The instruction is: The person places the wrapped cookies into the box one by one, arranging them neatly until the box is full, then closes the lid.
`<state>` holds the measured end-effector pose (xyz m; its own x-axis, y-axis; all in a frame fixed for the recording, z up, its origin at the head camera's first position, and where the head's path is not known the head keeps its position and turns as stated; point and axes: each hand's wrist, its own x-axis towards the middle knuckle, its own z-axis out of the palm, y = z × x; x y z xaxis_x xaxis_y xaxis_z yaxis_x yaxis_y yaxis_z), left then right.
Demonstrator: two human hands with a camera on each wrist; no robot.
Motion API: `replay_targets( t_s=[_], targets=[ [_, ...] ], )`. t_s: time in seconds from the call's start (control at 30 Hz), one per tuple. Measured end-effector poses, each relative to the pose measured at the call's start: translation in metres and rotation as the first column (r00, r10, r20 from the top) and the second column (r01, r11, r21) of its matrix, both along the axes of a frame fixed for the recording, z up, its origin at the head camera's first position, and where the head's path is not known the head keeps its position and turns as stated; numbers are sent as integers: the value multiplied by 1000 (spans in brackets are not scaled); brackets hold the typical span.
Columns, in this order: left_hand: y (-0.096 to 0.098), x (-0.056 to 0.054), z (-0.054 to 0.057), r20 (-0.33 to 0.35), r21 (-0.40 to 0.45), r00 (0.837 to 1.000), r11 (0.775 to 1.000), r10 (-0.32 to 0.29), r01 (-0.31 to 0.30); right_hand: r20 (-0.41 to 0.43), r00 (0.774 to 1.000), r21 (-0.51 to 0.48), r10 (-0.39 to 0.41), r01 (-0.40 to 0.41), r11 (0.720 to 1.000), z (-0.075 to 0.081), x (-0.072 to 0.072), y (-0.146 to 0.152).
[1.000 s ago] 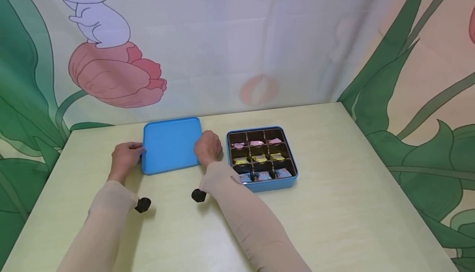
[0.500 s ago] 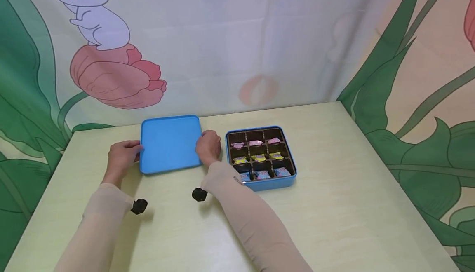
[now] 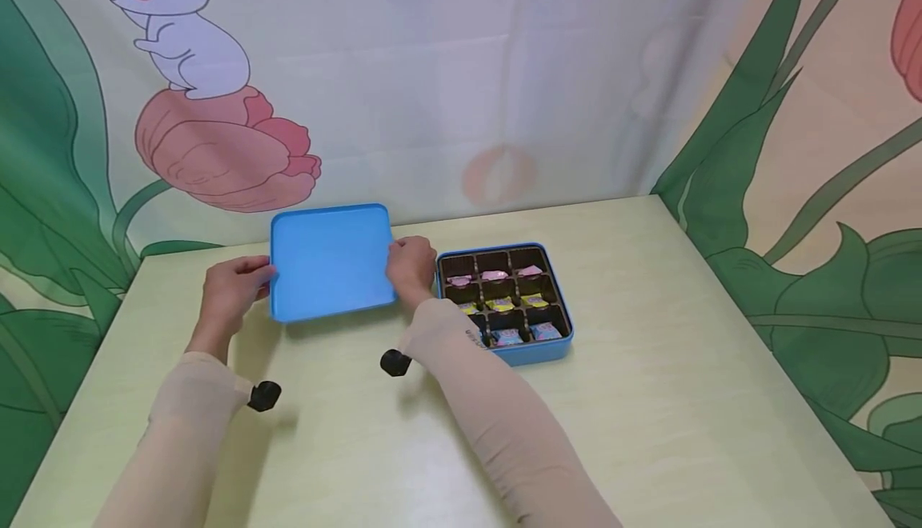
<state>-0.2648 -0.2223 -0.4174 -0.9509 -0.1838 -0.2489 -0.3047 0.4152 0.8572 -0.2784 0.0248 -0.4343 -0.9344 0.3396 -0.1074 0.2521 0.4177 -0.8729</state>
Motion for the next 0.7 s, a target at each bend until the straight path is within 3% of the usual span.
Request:
replay_targets(
  t_s=[0.3, 0.7],
  targets=[
    [14, 0, 17, -36, 16, 999, 1000, -18, 18, -23, 1000, 33, -19, 19, 999, 11, 0, 14],
    [29, 4, 35, -137, 36, 990, 999, -9, 14, -35, 999, -75, -19, 17, 997, 34, 1, 34]
  ],
)
